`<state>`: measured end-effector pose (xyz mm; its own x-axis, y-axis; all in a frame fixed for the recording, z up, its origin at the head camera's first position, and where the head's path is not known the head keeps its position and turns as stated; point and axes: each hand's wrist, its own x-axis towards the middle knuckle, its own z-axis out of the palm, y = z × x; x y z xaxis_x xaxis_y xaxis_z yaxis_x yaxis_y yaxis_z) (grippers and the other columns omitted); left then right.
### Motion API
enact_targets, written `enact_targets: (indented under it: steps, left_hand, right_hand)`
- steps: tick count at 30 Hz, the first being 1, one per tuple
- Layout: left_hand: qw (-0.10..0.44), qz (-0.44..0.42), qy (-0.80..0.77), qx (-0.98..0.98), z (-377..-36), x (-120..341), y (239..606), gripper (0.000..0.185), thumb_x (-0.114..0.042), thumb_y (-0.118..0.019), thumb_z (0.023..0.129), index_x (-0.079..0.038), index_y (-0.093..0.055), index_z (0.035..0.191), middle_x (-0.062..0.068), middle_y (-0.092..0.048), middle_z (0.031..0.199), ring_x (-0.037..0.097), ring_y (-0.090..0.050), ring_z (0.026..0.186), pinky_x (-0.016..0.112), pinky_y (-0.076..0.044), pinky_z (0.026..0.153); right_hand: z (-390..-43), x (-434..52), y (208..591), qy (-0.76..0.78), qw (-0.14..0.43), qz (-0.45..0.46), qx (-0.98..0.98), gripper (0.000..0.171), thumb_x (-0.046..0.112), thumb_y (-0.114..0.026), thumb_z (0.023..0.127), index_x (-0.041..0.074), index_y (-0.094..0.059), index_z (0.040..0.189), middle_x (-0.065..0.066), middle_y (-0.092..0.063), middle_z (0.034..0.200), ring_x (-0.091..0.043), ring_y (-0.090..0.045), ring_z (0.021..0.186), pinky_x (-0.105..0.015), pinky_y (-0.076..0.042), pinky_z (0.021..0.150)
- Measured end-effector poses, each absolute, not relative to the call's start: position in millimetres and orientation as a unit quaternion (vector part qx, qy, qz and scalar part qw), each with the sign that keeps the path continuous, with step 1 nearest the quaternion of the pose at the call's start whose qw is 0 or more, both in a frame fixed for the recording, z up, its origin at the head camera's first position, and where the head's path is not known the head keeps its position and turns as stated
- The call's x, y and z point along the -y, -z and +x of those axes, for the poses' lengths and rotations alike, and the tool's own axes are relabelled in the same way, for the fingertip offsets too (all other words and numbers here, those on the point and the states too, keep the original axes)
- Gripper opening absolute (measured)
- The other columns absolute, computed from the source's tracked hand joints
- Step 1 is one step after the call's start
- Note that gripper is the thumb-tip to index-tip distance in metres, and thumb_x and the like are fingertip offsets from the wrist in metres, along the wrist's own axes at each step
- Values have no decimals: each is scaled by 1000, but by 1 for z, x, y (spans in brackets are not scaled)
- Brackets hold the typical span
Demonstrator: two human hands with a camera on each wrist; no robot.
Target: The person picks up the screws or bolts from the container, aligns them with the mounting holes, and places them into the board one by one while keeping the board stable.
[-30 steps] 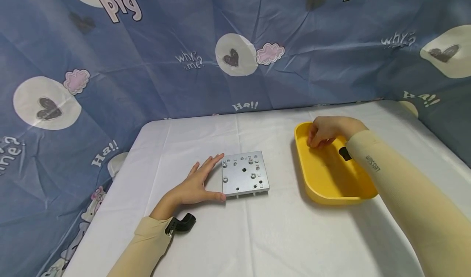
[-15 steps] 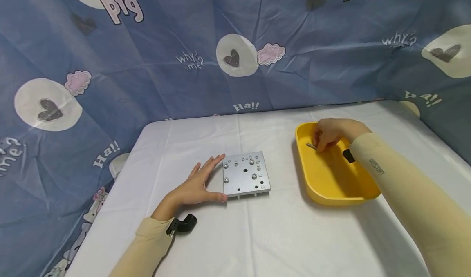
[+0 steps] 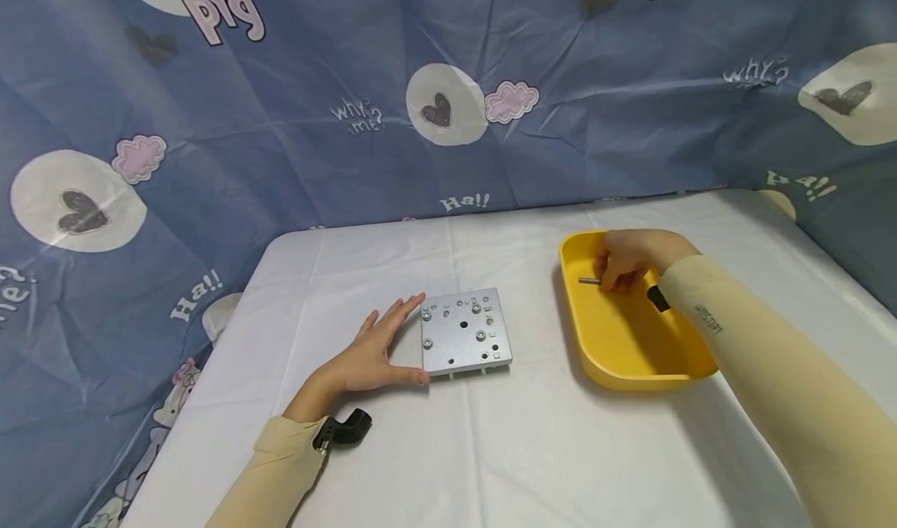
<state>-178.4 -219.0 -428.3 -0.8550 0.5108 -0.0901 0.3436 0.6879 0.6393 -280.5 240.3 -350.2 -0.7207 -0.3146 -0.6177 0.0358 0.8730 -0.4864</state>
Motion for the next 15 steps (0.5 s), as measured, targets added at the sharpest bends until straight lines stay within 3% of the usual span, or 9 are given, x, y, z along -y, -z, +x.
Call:
enact_targets:
  steps: [15]
  left_hand:
    - [130,234,-315,-911,-179,217,426,125,-51,-95,77,-34,-17,173,11,-21,180,40,-9,169,66,6,135]
  right_hand:
    - [-284,-246,355,278,375,-64,-882,16,8,-79,93,5,-66,100,3,-66,81,-10,-62,73,-23,-59,72]
